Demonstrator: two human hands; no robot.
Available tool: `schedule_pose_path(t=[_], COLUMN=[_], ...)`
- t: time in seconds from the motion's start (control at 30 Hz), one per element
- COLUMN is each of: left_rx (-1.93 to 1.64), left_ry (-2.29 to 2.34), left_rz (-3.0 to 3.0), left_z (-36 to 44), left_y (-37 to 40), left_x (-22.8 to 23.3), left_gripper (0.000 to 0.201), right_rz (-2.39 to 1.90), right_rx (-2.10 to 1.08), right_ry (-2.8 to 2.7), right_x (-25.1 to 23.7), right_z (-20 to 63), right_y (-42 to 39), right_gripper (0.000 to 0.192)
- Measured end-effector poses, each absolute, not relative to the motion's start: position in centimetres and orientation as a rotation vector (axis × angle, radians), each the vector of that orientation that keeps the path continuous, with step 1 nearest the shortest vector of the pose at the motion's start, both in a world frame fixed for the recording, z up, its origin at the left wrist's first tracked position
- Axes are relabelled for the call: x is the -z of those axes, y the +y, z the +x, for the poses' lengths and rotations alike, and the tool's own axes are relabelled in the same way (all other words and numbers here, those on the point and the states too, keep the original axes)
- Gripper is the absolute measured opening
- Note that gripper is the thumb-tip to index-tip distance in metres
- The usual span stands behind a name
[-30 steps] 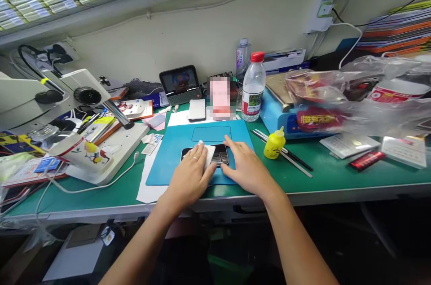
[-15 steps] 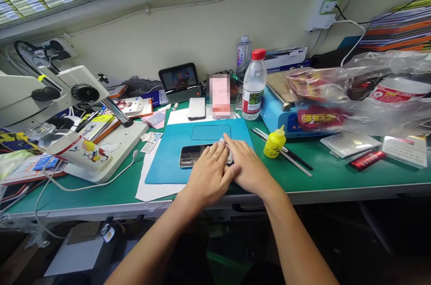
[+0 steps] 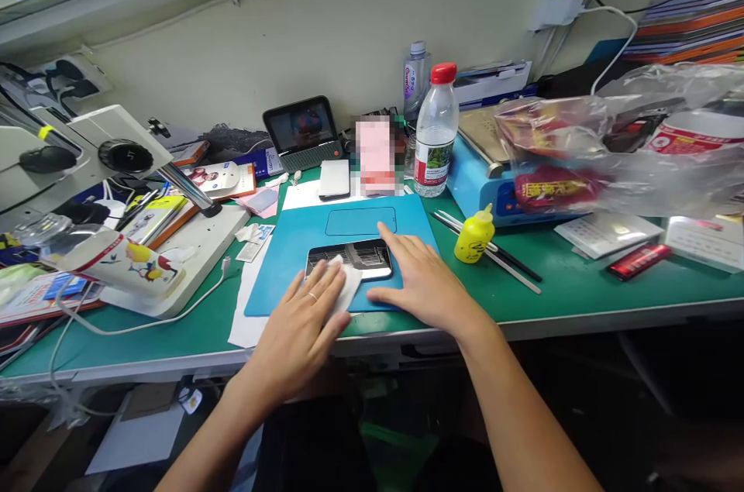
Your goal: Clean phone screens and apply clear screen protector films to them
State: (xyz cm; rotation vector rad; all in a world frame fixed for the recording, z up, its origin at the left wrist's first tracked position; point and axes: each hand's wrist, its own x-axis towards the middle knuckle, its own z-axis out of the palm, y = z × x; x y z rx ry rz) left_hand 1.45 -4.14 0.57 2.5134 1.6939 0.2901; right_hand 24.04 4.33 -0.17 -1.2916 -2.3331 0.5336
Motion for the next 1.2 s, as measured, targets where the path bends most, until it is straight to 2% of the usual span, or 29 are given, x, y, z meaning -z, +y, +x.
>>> schedule_pose_path(t=[0.1, 0.2, 0.6, 0.8, 1.0, 1.2], left_rx=[-0.228, -0.223, -0.289, -0.269, -0.344, -0.369], left_ry=[1.826, 1.866, 1.900, 1.798, 1.717, 1.728], left_rz=[2.445, 2.409, 2.389, 2.481, 2.571, 2.590], left_z=[-0.9, -2.4, -2.2, 0.8, 6.1, 8.7], left_y=[-4.7, -4.4, -1.2, 0.7, 1.5, 1.3], left_x=[-0.2, -0.1, 0.0, -0.8, -0.5, -0.1], left_gripper=[0.061, 0.058, 0.053, 0.051, 0.060, 0.068], right_rz=[-1.305, -1.310, -1.297, -1.294, -1.268, -1.268], right_rx=[-0.513, -0.508, -0.509, -0.536, -0.770, -0.743], right_ry=[-2.330, -2.319, -2.285, -2.250, -1.973, -1.983], right_x=[0.3, 0.2, 0.2, 0.2, 0.4, 0.2], right_z=[24.0, 24.0, 24.0, 23.9, 24.2, 24.2], right_y=[4.4, 4.4, 4.7, 4.5, 4.7, 4.6], right_gripper=[0.086, 0.078, 0.087, 0.081, 0.062, 0.063])
